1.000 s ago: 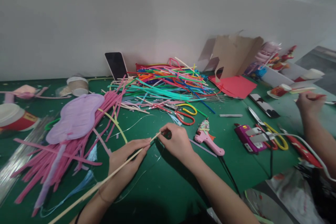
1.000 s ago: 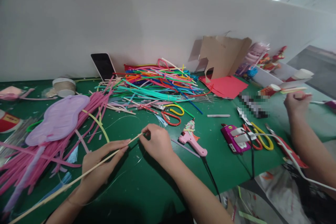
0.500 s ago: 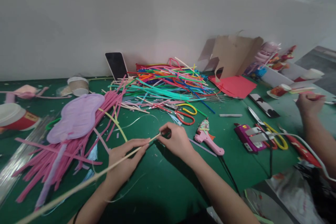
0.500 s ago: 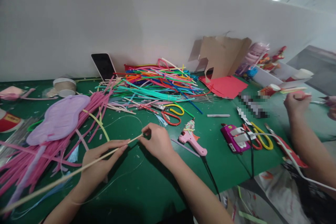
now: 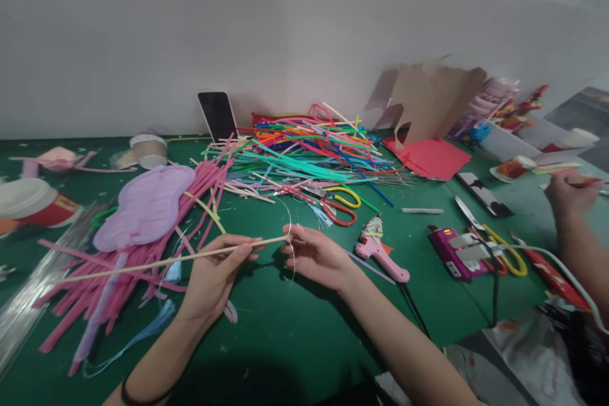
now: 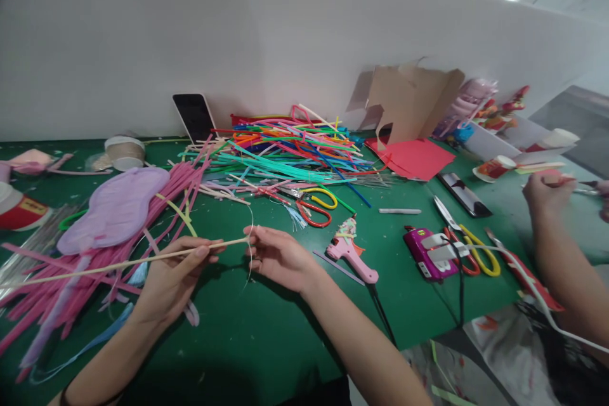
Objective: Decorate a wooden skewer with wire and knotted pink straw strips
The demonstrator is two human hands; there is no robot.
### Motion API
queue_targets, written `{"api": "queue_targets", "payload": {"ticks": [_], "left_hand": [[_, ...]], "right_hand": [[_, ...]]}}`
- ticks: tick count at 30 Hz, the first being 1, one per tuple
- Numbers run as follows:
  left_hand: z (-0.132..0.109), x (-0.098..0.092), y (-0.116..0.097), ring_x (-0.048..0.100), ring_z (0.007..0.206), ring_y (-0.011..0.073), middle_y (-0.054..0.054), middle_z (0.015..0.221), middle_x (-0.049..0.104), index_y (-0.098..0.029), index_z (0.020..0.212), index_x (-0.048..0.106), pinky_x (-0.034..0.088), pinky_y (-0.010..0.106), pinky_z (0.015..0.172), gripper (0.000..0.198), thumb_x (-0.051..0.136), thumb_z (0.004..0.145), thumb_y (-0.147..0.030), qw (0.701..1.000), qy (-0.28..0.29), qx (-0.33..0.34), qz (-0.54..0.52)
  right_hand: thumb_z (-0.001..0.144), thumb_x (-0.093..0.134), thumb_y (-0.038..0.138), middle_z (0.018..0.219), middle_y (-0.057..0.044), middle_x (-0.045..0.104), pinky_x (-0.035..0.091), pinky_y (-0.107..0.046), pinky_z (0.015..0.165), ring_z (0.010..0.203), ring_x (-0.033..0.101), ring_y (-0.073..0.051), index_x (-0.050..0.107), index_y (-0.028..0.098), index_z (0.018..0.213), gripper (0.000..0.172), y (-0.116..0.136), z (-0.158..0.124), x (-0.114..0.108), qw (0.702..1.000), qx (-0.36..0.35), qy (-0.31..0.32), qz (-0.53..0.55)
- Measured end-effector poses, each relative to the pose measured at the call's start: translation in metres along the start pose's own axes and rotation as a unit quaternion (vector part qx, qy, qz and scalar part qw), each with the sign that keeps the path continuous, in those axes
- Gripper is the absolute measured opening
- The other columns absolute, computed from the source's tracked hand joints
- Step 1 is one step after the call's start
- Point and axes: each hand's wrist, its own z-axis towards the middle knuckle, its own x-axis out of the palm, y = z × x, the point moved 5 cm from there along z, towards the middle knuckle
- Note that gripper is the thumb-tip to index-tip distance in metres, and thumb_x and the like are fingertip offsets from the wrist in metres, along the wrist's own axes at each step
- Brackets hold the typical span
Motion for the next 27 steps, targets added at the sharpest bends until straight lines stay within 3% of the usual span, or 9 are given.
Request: {"api": "queue_targets", "payload": {"ticks": [6,17,27], "left_hand": [[0.002,0.001,0.004,0.071,0.066,0.0144,0.007,0.081,0.078,-0.015,0.075,0.074,0.059,0.021,0.065,0.023,0.088,0.062,-0.028,1.0,0.017,-0.004,-0.006],[0.002,0.0,0.001,0.072,0.072,0.0182,0.009,0.08,0.078,-0.015,0.072,0.073,0.059,0.023,0.064,0.024,0.089,0.059,-0.027,1.0,-0.001,0.001,0.009],[0.003,-0.001,0.004,0.072,0.07,0.0188,0.011,0.083,0.078,-0.014,0.073,0.073,0.06,0.026,0.065,0.025,0.088,0.059,-0.029,1.0,-0.004,0.004,0.029]], "right_hand": [[0.072,0.085,0.025,0.074,0.003,0.055,0.036,-0.018,0.056,0.067,0.049,-0.008,0.068,0.017,0.085,0.023,-0.008,0.002,0.002,0.998,0.028,0.016,0.054],[0.074,0.084,0.024,0.075,0.003,0.054,0.035,-0.018,0.056,0.068,0.05,-0.007,0.065,0.016,0.084,0.023,-0.014,0.002,0.002,0.996,0.047,0.021,0.077],[0.071,0.086,0.024,0.073,0.002,0.054,0.034,-0.019,0.055,0.067,0.049,-0.007,0.065,0.015,0.083,0.026,-0.012,0.002,0.001,0.998,0.029,-0.009,0.062]]}}
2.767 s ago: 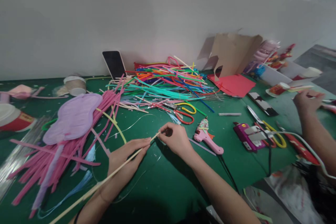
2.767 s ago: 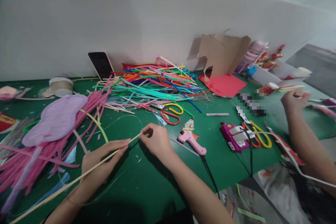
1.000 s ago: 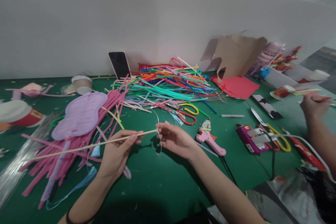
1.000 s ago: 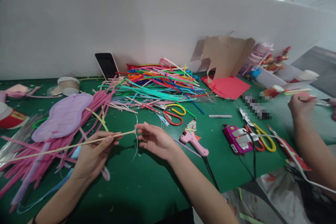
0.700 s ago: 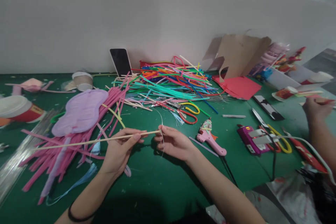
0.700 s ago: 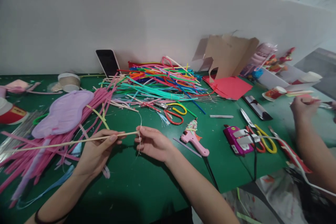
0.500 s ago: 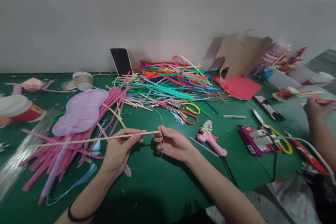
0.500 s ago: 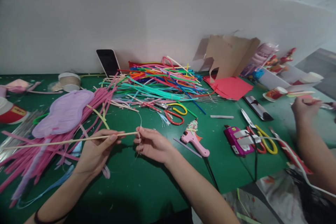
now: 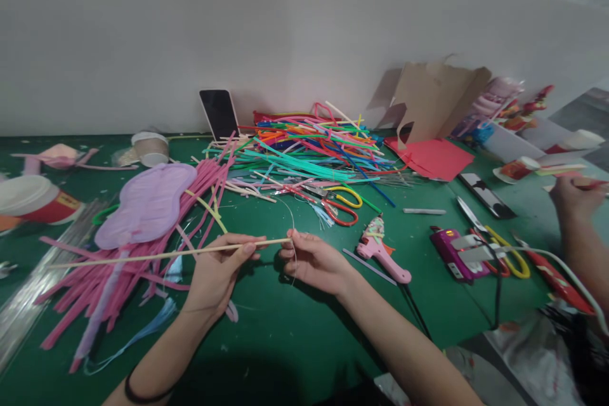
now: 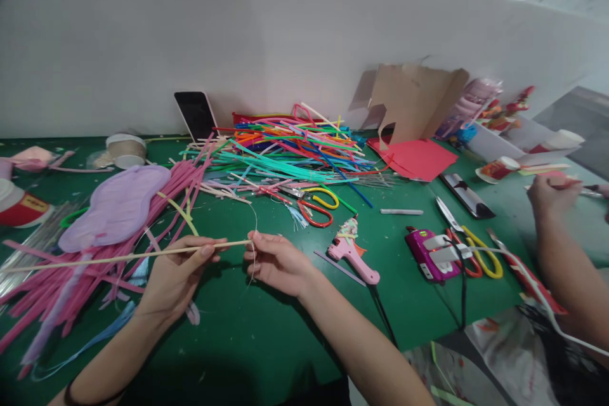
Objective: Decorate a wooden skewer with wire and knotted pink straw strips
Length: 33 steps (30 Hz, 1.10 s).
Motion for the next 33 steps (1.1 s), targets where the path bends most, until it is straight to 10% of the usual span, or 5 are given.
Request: {"api": "queue_targets", "payload": {"ticks": [11,26,33], "left_hand": [[0.0,-0.002,-0.003,0.07,0.065,0.0158,0.009,0.082,0.078,-0.015,0.071,0.072,0.059,0.024,0.061,0.028,0.089,0.057,-0.031,1.0,-0.02,-0.004,-0.023],[0.001,0.001,0.001,0.07,0.067,0.0153,0.008,0.081,0.078,-0.015,0.072,0.073,0.059,0.022,0.064,0.023,0.089,0.059,-0.026,0.999,0.007,-0.012,-0.031],[-0.005,-0.006,-0.009,0.073,0.073,0.0154,0.005,0.091,0.079,-0.02,0.08,0.075,0.06,0.022,0.072,0.015,0.083,0.07,-0.028,0.994,-0.014,0.094,0.06]], "right_hand": [[0.077,0.081,0.032,0.083,0.003,0.057,0.036,-0.018,0.054,0.066,0.049,-0.007,0.067,0.025,0.113,0.04,0.004,0.001,-0.004,0.999,-0.025,-0.03,-0.023],[0.068,0.088,0.028,0.069,0.003,0.048,0.031,-0.017,0.051,0.065,0.045,-0.007,0.069,0.016,0.081,0.026,0.003,-0.001,0.001,0.995,-0.054,-0.01,-0.086],[0.076,0.078,0.045,0.09,-0.002,0.06,0.032,-0.018,0.05,0.066,0.046,-0.006,0.076,0.02,0.1,0.035,0.022,-0.005,-0.004,0.957,-0.167,-0.107,-0.213]]}}
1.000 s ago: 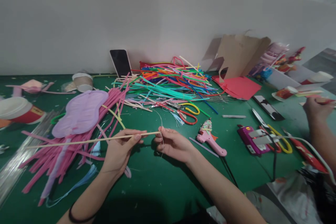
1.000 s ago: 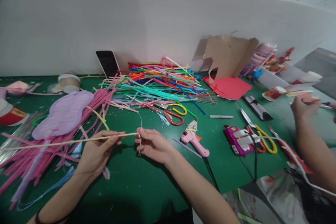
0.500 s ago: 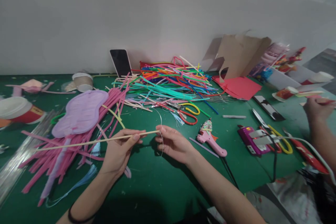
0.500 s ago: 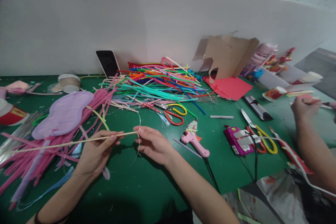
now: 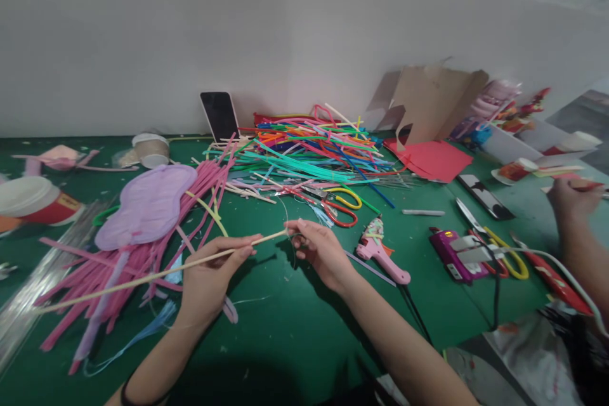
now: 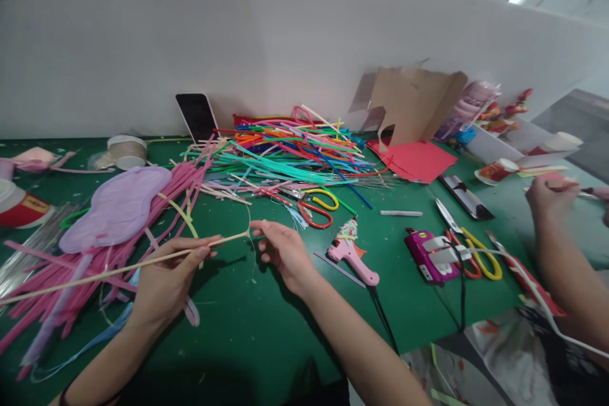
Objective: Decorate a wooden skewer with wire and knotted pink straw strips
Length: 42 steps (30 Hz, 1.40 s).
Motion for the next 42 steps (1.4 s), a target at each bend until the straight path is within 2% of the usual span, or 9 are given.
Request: {"api": "queue_targets", "payload": {"ticks": [5,9,13,16,20,24,30,35,42], "left_hand": [[-0.01,0.001,-0.015,0.075,0.083,0.0193,0.003,0.091,0.079,-0.022,0.082,0.076,0.061,0.028,0.081,0.008,0.078,0.075,-0.025,0.988,0.028,0.1,0.117],[-0.012,0.005,-0.021,0.076,0.083,0.0188,0.001,0.091,0.079,-0.024,0.083,0.076,0.062,0.027,0.08,0.006,0.076,0.077,-0.024,0.979,0.035,0.131,0.153],[-0.012,0.007,-0.021,0.076,0.084,0.0212,0.001,0.091,0.079,-0.024,0.081,0.076,0.062,0.033,0.083,0.004,0.074,0.079,-0.027,0.978,0.029,0.123,0.165],[-0.013,0.007,-0.019,0.076,0.081,0.0207,0.001,0.091,0.079,-0.024,0.082,0.076,0.062,0.033,0.083,0.007,0.074,0.079,-0.029,0.98,0.017,0.115,0.161],[-0.011,0.005,-0.017,0.076,0.084,0.0192,0.001,0.092,0.079,-0.024,0.084,0.076,0.062,0.027,0.082,0.009,0.077,0.076,-0.029,0.982,0.009,0.105,0.157],[-0.008,0.005,-0.014,0.076,0.077,0.0189,0.003,0.091,0.079,-0.022,0.085,0.077,0.063,0.026,0.076,0.013,0.077,0.076,-0.032,0.988,0.009,0.073,0.138],[-0.009,0.01,-0.011,0.075,0.074,0.0175,0.004,0.091,0.079,-0.022,0.085,0.077,0.062,0.025,0.076,0.014,0.078,0.076,-0.033,0.988,0.042,0.057,0.134],[-0.009,0.01,-0.008,0.074,0.075,0.0178,0.005,0.092,0.079,-0.022,0.086,0.077,0.062,0.026,0.077,0.015,0.077,0.076,-0.033,0.988,0.054,0.049,0.14],[-0.006,0.005,-0.007,0.073,0.068,0.0152,0.004,0.088,0.079,-0.021,0.083,0.077,0.06,0.021,0.067,0.017,0.08,0.072,-0.035,0.995,0.008,0.029,0.099]], "right_hand": [[0.072,0.081,0.046,0.076,-0.001,0.062,0.036,-0.02,0.056,0.065,0.046,-0.008,0.078,0.019,0.089,0.032,0.004,-0.001,-0.002,0.992,-0.067,-0.012,-0.109],[0.072,0.08,0.047,0.07,0.001,0.06,0.034,-0.022,0.056,0.062,0.044,-0.008,0.075,0.019,0.081,0.029,0.006,-0.003,0.001,0.984,-0.097,-0.03,-0.147],[0.073,0.078,0.051,0.066,0.002,0.056,0.034,-0.023,0.056,0.059,0.043,-0.009,0.072,0.019,0.078,0.032,0.008,-0.004,0.004,0.975,-0.131,-0.039,-0.175],[0.072,0.078,0.052,0.066,0.002,0.056,0.032,-0.023,0.055,0.059,0.042,-0.008,0.073,0.019,0.079,0.034,0.006,-0.002,0.001,0.978,-0.114,-0.037,-0.172],[0.078,0.069,0.059,0.085,-0.004,0.066,0.035,-0.023,0.056,0.067,0.046,-0.01,0.077,0.021,0.094,0.042,0.002,0.002,-0.004,0.985,-0.071,-0.017,-0.155],[0.082,0.065,0.06,0.101,-0.006,0.069,0.036,-0.023,0.059,0.072,0.049,-0.011,0.078,0.022,0.097,0.043,0.007,0.002,-0.004,0.977,-0.081,-0.014,-0.196],[0.069,0.079,0.053,0.068,0.001,0.062,0.033,-0.024,0.057,0.062,0.046,-0.01,0.073,0.019,0.078,0.035,0.011,-0.001,-0.001,0.973,-0.102,-0.039,-0.201],[0.065,0.081,0.055,0.069,-0.001,0.064,0.033,-0.025,0.057,0.061,0.046,-0.011,0.072,0.019,0.075,0.038,0.009,0.001,-0.004,0.973,-0.102,-0.042,-0.202],[0.087,0.048,0.07,0.08,-0.006,0.068,0.03,-0.026,0.056,0.067,0.046,-0.012,0.076,0.017,0.08,0.059,0.008,0.003,-0.007,0.967,-0.094,-0.033,-0.236]]}}
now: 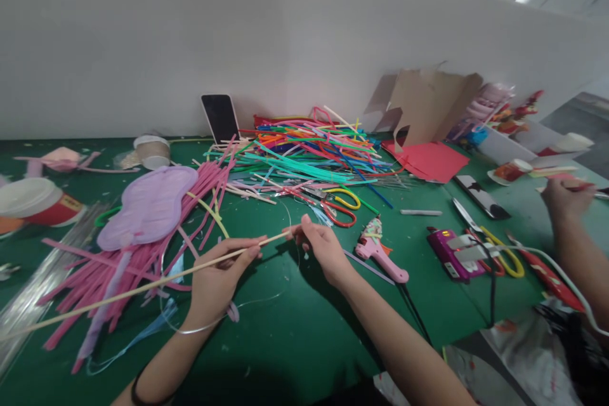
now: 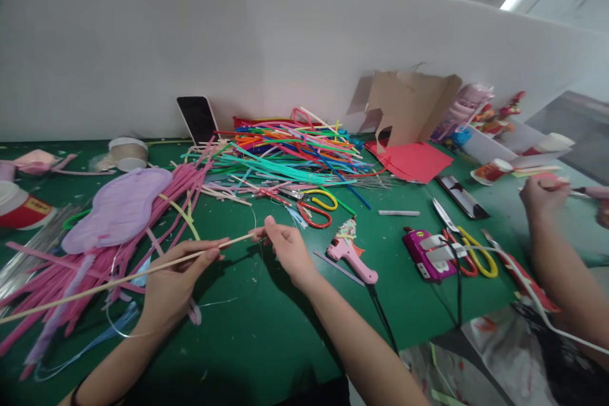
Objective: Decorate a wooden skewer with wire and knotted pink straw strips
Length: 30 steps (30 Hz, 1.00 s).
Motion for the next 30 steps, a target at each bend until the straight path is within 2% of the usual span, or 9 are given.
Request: {"api": "queue_targets", "payload": {"ticks": [5,11,14,19,24,27,30], "left_hand": [[0.001,0.002,0.001,0.074,0.071,0.0168,0.006,0.089,0.079,-0.021,0.084,0.077,0.06,0.023,0.069,0.019,0.08,0.073,-0.036,1.0,0.018,-0.007,0.005],[0.001,0.004,0.009,0.074,0.075,0.0202,0.009,0.093,0.079,-0.019,0.086,0.076,0.061,0.028,0.071,0.022,0.079,0.074,-0.036,0.999,0.047,-0.02,0.013],[0.003,0.003,0.01,0.074,0.074,0.0198,0.009,0.093,0.079,-0.019,0.086,0.076,0.061,0.028,0.071,0.022,0.079,0.074,-0.037,0.999,0.041,-0.025,0.011],[0.008,-0.001,0.008,0.074,0.073,0.0194,0.009,0.092,0.079,-0.018,0.085,0.076,0.061,0.029,0.071,0.024,0.08,0.073,-0.038,1.0,0.021,-0.022,-0.002],[0.008,0.001,0.009,0.074,0.073,0.0205,0.009,0.091,0.079,-0.018,0.084,0.075,0.062,0.03,0.072,0.025,0.08,0.072,-0.039,0.999,0.04,-0.035,-0.001],[0.006,0.004,0.011,0.074,0.073,0.0207,0.009,0.09,0.079,-0.018,0.083,0.075,0.062,0.029,0.07,0.024,0.081,0.072,-0.039,0.997,0.06,-0.041,0.005],[0.007,0.003,0.013,0.074,0.071,0.0207,0.009,0.09,0.079,-0.018,0.082,0.075,0.062,0.03,0.071,0.025,0.081,0.071,-0.039,0.998,0.053,-0.041,0.0]], "right_hand": [[0.077,0.068,0.062,0.068,-0.001,0.062,0.03,-0.025,0.055,0.058,0.041,-0.01,0.072,0.017,0.077,0.046,0.004,0.0,0.002,0.999,-0.034,-0.002,-0.035],[0.08,0.066,0.058,0.065,0.0,0.058,0.033,-0.025,0.054,0.058,0.043,-0.012,0.069,0.018,0.075,0.04,0.002,-0.001,0.002,0.993,-0.071,-0.05,-0.083],[0.081,0.064,0.06,0.067,-0.002,0.061,0.036,-0.026,0.057,0.06,0.048,-0.013,0.071,0.018,0.073,0.044,0.003,-0.001,0.003,0.994,-0.064,-0.049,-0.074],[0.089,0.044,0.068,0.078,-0.007,0.069,0.037,-0.028,0.062,0.067,0.053,-0.015,0.076,0.017,0.079,0.061,0.004,-0.001,0.002,0.996,-0.046,-0.055,-0.043],[0.083,0.063,0.06,0.072,-0.002,0.063,0.037,-0.027,0.062,0.067,0.051,-0.014,0.072,0.019,0.077,0.042,0.0,-0.002,0.008,0.998,-0.055,-0.005,-0.044],[0.079,0.067,0.059,0.067,0.0,0.06,0.037,-0.026,0.06,0.064,0.048,-0.013,0.066,0.019,0.07,0.042,-0.001,-0.004,0.01,0.998,-0.048,-0.018,-0.026],[0.077,0.067,0.062,0.068,-0.001,0.063,0.038,-0.026,0.062,0.065,0.05,-0.014,0.067,0.019,0.069,0.044,-0.002,-0.005,0.011,0.999,-0.038,-0.017,-0.019]]}}
